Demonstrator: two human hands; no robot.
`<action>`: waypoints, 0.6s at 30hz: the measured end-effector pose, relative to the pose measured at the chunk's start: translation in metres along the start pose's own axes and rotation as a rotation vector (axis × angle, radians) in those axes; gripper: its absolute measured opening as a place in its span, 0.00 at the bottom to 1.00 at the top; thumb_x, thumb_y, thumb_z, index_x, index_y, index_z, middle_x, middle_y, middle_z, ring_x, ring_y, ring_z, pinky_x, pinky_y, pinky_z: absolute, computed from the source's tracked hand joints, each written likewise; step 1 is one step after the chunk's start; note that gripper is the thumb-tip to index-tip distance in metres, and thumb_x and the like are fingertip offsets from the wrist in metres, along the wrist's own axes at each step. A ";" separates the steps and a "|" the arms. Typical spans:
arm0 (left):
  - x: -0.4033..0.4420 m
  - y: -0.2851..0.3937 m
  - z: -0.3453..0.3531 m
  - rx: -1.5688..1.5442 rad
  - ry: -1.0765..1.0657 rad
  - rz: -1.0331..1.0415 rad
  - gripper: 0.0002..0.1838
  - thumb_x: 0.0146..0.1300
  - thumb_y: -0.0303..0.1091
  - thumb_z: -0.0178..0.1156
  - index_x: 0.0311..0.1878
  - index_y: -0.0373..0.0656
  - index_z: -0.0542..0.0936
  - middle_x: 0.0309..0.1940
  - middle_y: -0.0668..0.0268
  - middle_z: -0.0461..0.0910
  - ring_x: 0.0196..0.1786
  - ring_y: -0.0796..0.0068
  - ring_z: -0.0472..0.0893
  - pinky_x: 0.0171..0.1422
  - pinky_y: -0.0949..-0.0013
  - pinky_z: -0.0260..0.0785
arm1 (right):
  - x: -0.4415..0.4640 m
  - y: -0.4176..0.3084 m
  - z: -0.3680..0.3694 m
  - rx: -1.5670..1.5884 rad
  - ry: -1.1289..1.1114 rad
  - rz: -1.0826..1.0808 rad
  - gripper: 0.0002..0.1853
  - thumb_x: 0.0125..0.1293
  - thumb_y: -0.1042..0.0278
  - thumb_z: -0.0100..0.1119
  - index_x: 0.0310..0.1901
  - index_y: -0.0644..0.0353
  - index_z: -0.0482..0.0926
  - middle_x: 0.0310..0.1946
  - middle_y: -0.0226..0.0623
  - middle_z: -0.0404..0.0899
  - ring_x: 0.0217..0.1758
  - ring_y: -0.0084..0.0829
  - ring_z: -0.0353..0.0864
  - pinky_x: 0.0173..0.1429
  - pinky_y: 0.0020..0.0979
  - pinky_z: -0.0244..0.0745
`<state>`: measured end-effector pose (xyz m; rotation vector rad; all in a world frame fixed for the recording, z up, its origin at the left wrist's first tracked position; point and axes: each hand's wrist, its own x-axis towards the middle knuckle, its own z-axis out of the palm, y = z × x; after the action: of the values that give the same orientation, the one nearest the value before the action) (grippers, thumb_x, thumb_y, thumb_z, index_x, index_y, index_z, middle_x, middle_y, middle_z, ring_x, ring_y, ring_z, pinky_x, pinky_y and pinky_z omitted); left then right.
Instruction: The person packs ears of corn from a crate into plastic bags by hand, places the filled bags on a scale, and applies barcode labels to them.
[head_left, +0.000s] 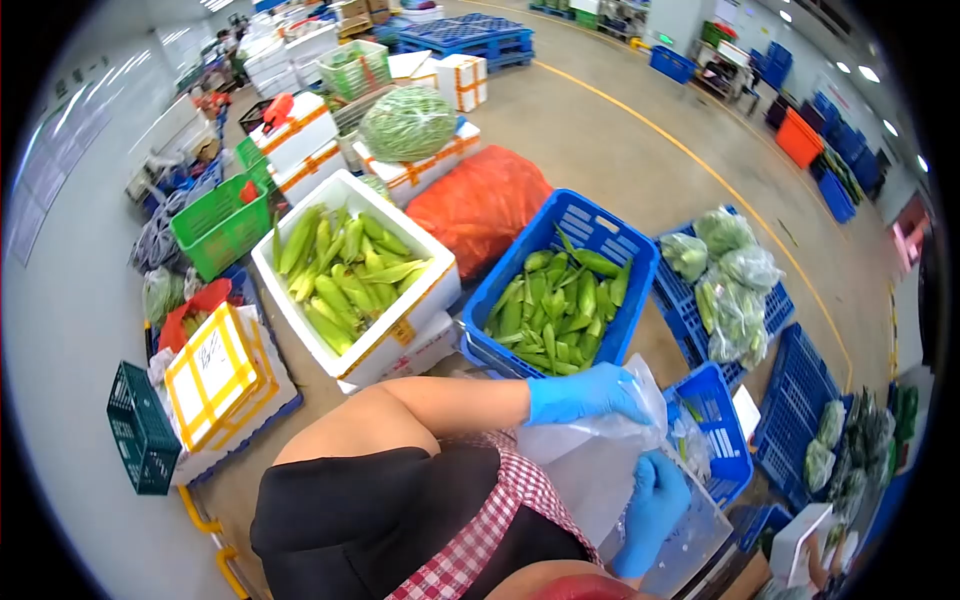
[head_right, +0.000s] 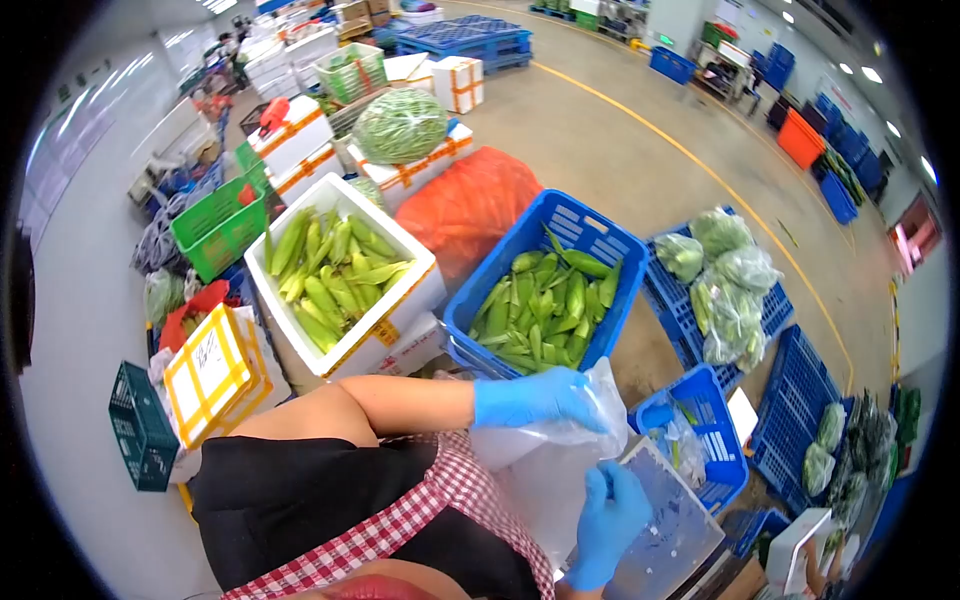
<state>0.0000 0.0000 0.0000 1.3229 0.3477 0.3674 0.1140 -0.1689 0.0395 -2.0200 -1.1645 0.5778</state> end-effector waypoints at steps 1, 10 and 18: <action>0.002 0.002 0.006 -0.053 -0.026 0.072 0.16 0.46 0.44 0.67 0.27 0.41 0.77 0.24 0.65 0.77 0.27 0.71 0.75 0.36 0.65 0.66 | 0.017 0.006 0.006 0.046 -0.094 0.024 0.13 0.64 0.61 0.52 0.39 0.62 0.79 0.33 0.41 0.80 0.34 0.28 0.78 0.40 0.24 0.68; -0.060 -0.006 -0.066 0.158 0.477 0.069 0.08 0.52 0.33 0.61 0.27 0.37 0.79 0.22 0.66 0.76 0.27 0.78 0.73 0.33 0.70 0.67 | 0.081 0.028 0.077 1.469 -0.253 0.174 0.15 0.67 0.65 0.45 0.48 0.67 0.72 0.44 0.39 0.76 0.47 0.33 0.74 0.57 0.33 0.67; -0.135 -0.132 -0.316 -0.075 1.218 -0.138 0.16 0.59 0.41 0.55 0.43 0.38 0.77 0.33 0.65 0.78 0.30 0.74 0.74 0.34 0.68 0.68 | 0.120 0.051 0.063 0.795 0.120 0.130 0.07 0.60 0.74 0.51 0.39 0.63 0.74 0.32 0.32 0.76 0.35 0.27 0.75 0.44 0.24 0.71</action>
<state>-0.2538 0.1861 -0.1904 0.8550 1.4087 1.0400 0.1584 -0.0583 -0.0426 -1.4141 -0.5860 0.8141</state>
